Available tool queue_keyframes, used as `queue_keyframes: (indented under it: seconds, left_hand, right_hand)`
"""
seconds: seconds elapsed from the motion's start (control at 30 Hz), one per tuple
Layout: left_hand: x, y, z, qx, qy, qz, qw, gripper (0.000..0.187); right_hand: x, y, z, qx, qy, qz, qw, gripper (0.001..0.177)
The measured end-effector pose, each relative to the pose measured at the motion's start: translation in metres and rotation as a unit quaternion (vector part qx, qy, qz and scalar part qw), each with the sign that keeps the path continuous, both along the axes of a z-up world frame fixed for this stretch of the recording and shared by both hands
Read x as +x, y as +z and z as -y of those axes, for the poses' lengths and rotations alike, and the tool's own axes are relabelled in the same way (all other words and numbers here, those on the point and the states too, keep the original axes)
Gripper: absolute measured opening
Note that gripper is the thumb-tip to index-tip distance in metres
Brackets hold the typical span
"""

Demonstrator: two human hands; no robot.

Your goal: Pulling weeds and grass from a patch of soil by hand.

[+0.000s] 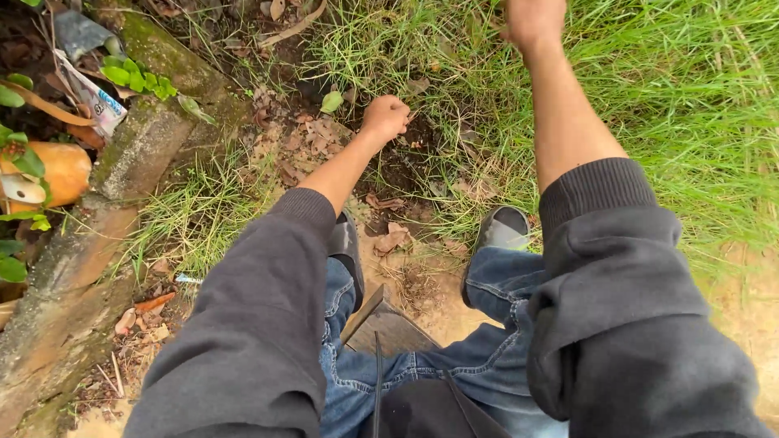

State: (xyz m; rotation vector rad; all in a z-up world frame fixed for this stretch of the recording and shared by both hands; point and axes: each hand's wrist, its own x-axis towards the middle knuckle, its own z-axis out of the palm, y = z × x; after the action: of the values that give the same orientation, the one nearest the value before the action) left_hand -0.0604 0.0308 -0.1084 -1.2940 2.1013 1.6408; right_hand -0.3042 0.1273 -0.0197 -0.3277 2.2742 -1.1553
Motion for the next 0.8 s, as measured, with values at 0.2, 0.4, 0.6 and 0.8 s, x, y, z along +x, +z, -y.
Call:
queue_keyframes:
  seconds: [0.2,0.4,0.6,0.8]
  left_hand:
    - [-0.005,0.002,0.002,-0.092,-0.041,0.002,0.995,0.022]
    - [-0.002,-0.007,-0.007,-0.054,-0.036,0.015,0.998,0.027]
    - [-0.003,0.017,-0.009,0.126,0.057,0.070,0.988,0.064]
    - [-0.001,-0.002,-0.005,0.157,0.105,0.091,0.978,0.023]
  right_hand:
    - [0.015,-0.024,-0.001,0.201,0.364,-0.375,0.828,0.024]
    - [0.036,-0.035,0.009,0.277,0.434,-0.230,0.825,0.021]
    - [0.069,-0.064,0.001,0.232,0.249,0.142,0.930,0.042]
    - [0.082,-0.080,0.005,0.174,0.071,0.224,0.956,0.029]
